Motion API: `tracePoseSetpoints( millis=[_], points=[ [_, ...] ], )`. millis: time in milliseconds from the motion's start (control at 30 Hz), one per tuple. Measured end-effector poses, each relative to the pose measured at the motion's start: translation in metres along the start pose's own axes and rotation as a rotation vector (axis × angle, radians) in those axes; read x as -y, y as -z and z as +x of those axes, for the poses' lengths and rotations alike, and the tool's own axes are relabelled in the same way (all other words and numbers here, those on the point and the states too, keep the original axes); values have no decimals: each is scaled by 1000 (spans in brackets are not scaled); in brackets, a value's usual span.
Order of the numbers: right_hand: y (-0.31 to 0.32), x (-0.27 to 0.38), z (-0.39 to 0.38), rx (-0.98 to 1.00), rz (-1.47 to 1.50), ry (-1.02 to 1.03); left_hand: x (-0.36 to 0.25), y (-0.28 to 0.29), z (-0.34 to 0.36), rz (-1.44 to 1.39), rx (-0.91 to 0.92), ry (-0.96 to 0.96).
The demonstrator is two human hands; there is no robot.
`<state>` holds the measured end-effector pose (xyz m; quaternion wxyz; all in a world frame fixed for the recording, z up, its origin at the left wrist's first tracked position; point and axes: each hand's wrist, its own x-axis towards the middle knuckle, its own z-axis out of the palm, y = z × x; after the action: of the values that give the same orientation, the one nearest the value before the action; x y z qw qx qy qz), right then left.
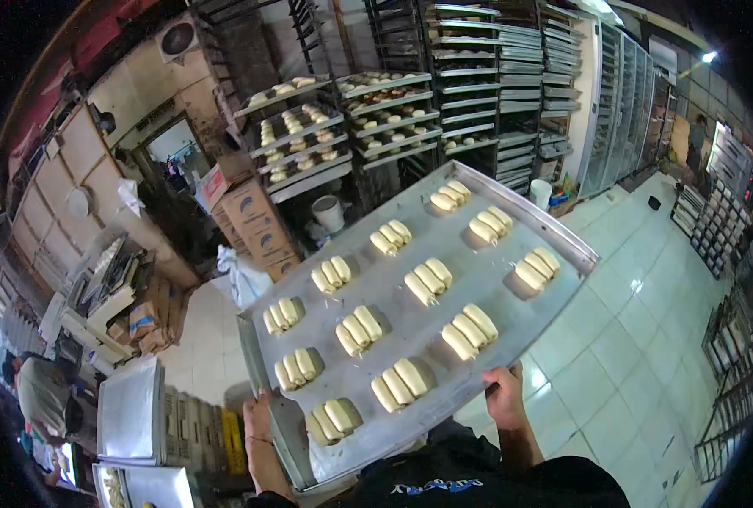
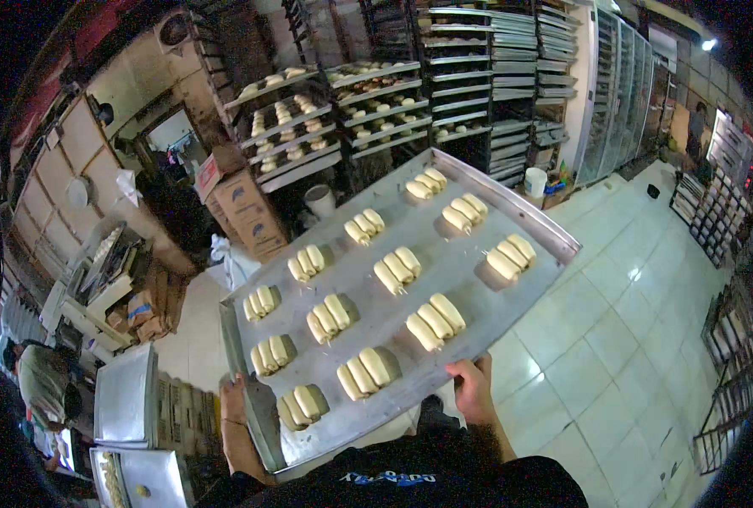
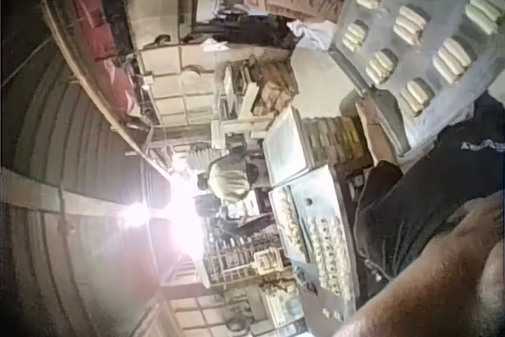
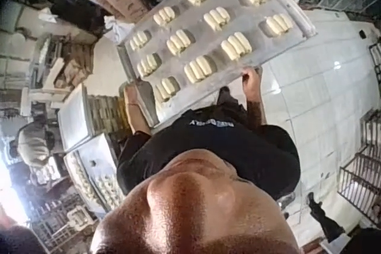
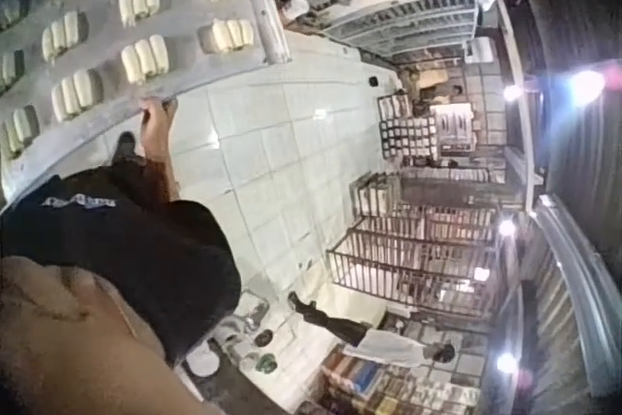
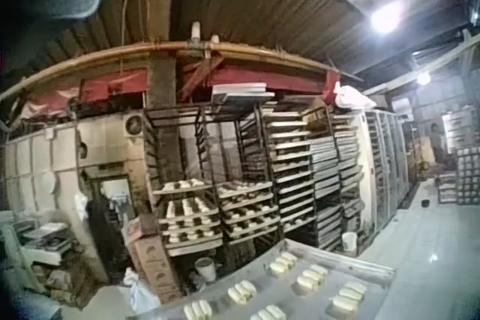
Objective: Rolling and stuffing pieces of dough to form bread rolls and placing them onto a baking tray.
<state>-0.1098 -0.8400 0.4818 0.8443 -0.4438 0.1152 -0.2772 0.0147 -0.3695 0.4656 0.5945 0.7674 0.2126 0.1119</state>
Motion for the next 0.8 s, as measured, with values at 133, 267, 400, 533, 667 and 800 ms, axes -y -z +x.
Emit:
tracePoseSetpoints(
  millis=[133, 267, 400, 533, 667, 800],
  points=[
    [-42, -16, 90, -58, 189, 44, 20, -9, 50, 21, 53, -148],
    [-136, -37, 250, 231, 130, 133, -1, -38, 145, -628, 415, -326],
    [-233, -33, 399, 593, 87, 238, -74, -91, 190, -1163, 805, -362],
    [-317, -4, 475, 500, 67, 363, -133, -176, 183, -1177, 551, -390],
    [-321, -17, 481, 670, -32, 31, -140, -203, 174, -1137, 277, -199],
    [-242, -89, 476, 511, 54, 1, -163, -229, 170, -1089, 511, -424]
  ],
)
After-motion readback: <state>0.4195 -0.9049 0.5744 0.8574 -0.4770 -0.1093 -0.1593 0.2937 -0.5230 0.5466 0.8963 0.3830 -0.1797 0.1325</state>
